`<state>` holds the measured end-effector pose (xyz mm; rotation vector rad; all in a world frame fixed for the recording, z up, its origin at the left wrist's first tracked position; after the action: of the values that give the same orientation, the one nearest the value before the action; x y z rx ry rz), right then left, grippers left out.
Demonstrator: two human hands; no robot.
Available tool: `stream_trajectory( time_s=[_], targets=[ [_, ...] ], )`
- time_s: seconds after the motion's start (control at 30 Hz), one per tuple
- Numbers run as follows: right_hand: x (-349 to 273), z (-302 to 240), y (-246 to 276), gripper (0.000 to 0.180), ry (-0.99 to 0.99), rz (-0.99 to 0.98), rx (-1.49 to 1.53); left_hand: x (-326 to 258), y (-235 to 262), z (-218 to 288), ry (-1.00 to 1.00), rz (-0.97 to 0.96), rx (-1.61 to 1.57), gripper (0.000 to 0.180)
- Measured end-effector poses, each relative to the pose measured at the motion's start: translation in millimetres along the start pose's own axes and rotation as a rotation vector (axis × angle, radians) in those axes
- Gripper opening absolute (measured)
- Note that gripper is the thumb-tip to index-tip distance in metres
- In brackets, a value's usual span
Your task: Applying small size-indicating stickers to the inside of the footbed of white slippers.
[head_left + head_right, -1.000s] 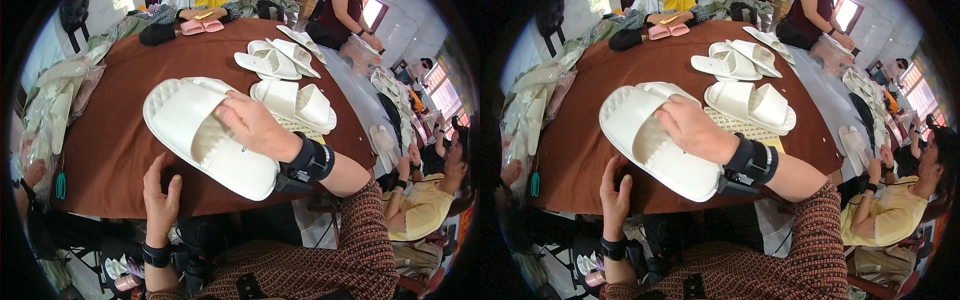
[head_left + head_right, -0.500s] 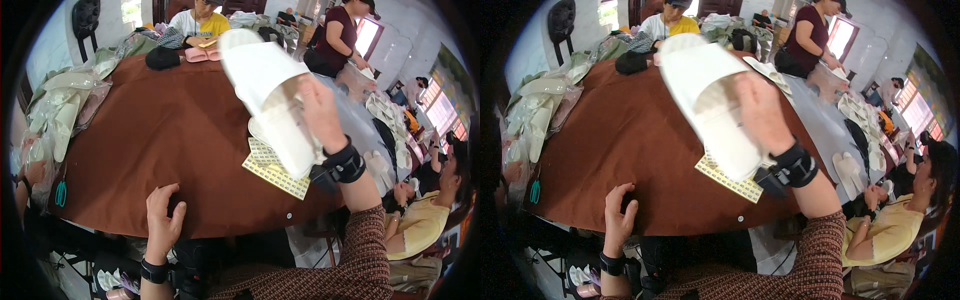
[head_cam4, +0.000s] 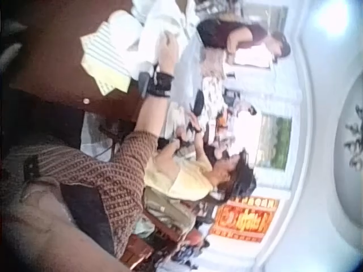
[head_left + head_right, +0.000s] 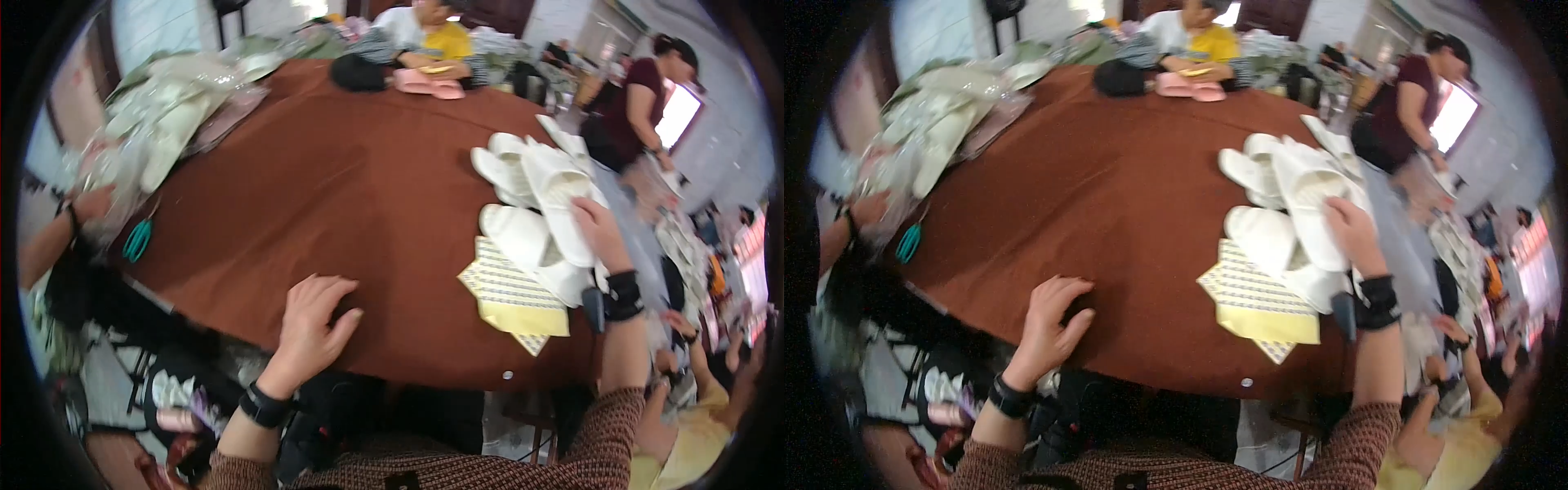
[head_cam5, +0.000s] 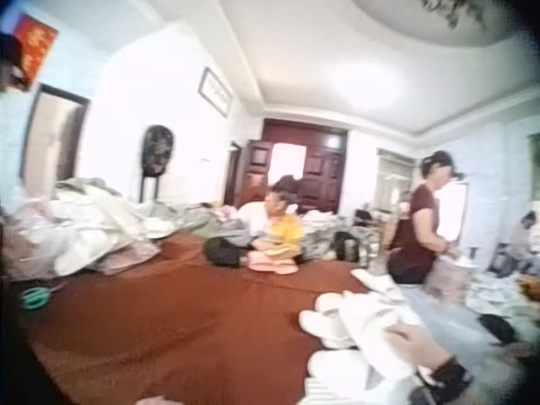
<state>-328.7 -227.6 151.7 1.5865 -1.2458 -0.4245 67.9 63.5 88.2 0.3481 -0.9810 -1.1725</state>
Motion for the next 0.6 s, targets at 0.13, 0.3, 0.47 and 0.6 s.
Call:
stream_trajectory(
  time_s=[0.13,0.3,0.47,0.6],
  targets=[
    [-12,8,5,0.031,0.105,0.112,0.024,2,0,2,-0.013,-0.018,-0.001,0.034],
    [-29,-42,-2,0.030,0.230,0.127,-0.076,-5,-2,0,0.021,0.008,-0.001,0.032],
    [-44,-72,-15,0.040,0.215,-0.076,-0.200,-6,-4,-1,0.010,-0.018,-0.009,0.032],
    [-50,-73,-14,0.058,0.257,-0.117,-0.169,-2,-4,1,-0.010,-0.024,-0.009,0.030]
  ],
)
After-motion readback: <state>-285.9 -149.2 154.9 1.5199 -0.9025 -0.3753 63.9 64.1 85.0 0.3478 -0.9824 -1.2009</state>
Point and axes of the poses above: each hand's wrist, its own x-axis towards the middle knuckle, its own y-axis out of the back of the hand, z = x × y, the point moved 4 cm from there along x, towards the middle knuckle, and after that the axes turned 4 degrees about -z, right-handed, at the moved point
